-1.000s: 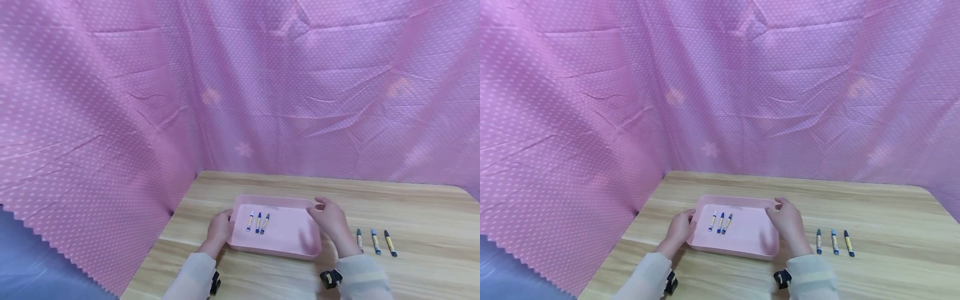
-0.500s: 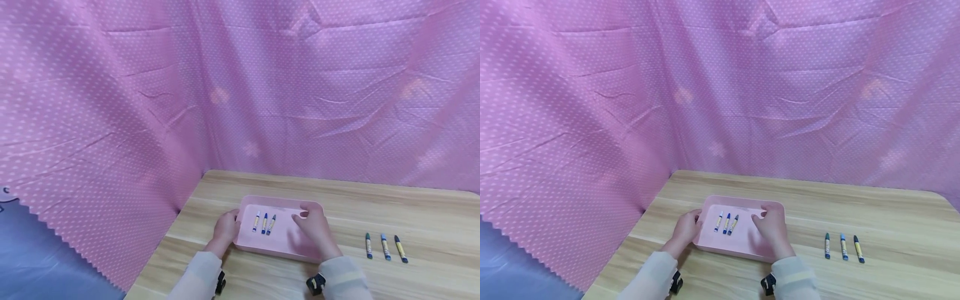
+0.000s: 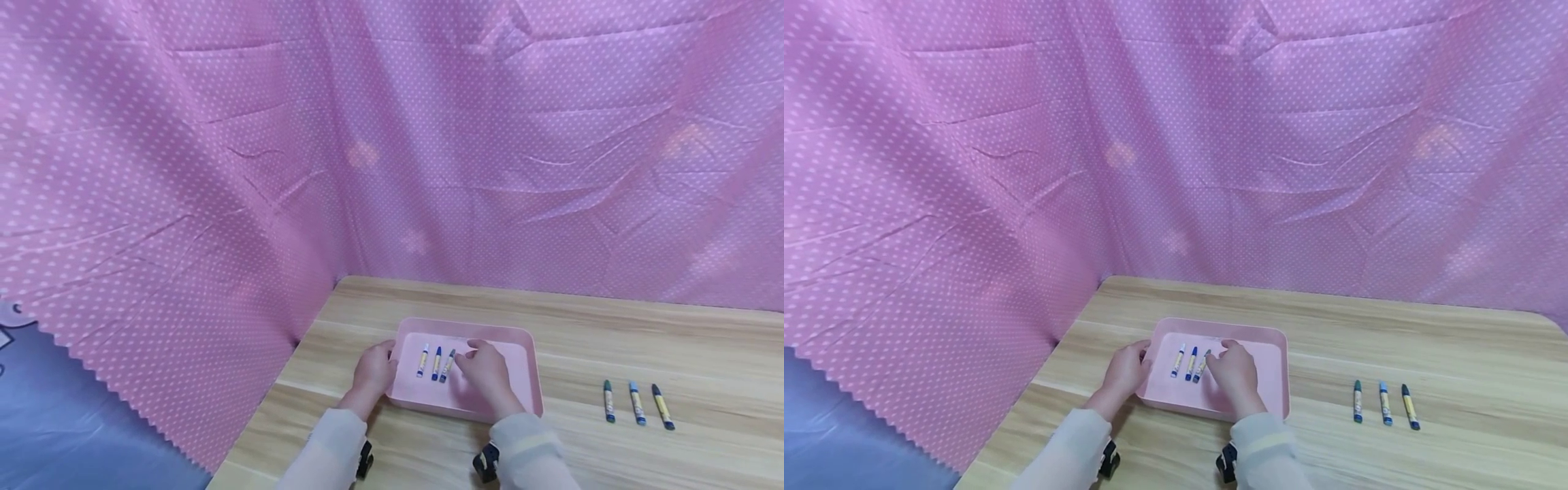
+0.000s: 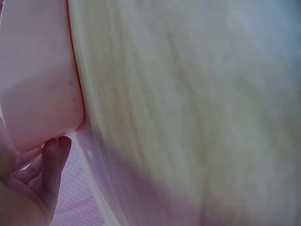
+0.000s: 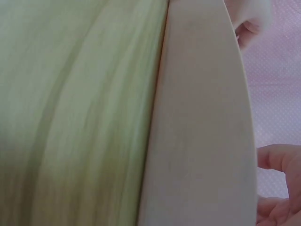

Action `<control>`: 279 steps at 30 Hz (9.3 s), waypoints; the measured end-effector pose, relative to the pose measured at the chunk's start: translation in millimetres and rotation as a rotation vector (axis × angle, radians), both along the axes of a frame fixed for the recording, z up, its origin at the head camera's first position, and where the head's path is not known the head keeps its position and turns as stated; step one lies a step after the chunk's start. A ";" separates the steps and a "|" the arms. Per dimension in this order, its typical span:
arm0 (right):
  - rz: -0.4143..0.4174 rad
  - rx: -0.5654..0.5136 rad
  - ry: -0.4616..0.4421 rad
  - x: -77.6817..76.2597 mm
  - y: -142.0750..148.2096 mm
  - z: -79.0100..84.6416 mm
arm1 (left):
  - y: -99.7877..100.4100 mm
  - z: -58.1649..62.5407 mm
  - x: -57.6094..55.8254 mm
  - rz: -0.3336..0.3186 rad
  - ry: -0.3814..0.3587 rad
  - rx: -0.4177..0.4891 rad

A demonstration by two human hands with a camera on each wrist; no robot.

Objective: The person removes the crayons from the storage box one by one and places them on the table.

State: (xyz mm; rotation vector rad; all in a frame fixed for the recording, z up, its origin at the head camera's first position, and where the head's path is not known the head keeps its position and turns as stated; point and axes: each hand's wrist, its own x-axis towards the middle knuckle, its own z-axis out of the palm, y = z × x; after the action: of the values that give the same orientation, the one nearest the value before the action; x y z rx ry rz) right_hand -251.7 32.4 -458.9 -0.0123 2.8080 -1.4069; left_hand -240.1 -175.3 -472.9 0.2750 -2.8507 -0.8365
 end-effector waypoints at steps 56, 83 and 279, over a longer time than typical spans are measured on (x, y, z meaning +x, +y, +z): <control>-0.074 0.178 -0.167 -5.6 -29.4 -13.9 | -0.4 0.0 1.3 -0.034 0.039 -0.023; -0.015 -0.156 -0.021 -5.8 2.3 15.9 | -2.2 -2.8 -0.8 -0.034 0.028 -0.047; -0.026 0.183 -0.108 -18.3 -51.2 -22.7 | -1.7 -0.7 2.4 -0.042 0.027 -0.028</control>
State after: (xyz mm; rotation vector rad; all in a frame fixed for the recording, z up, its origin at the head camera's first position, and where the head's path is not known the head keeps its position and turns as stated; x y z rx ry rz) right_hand -270.0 -18.8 -481.5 0.0976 2.8435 -1.1129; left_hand -237.7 -177.0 -473.6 0.1990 -2.8504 -0.8006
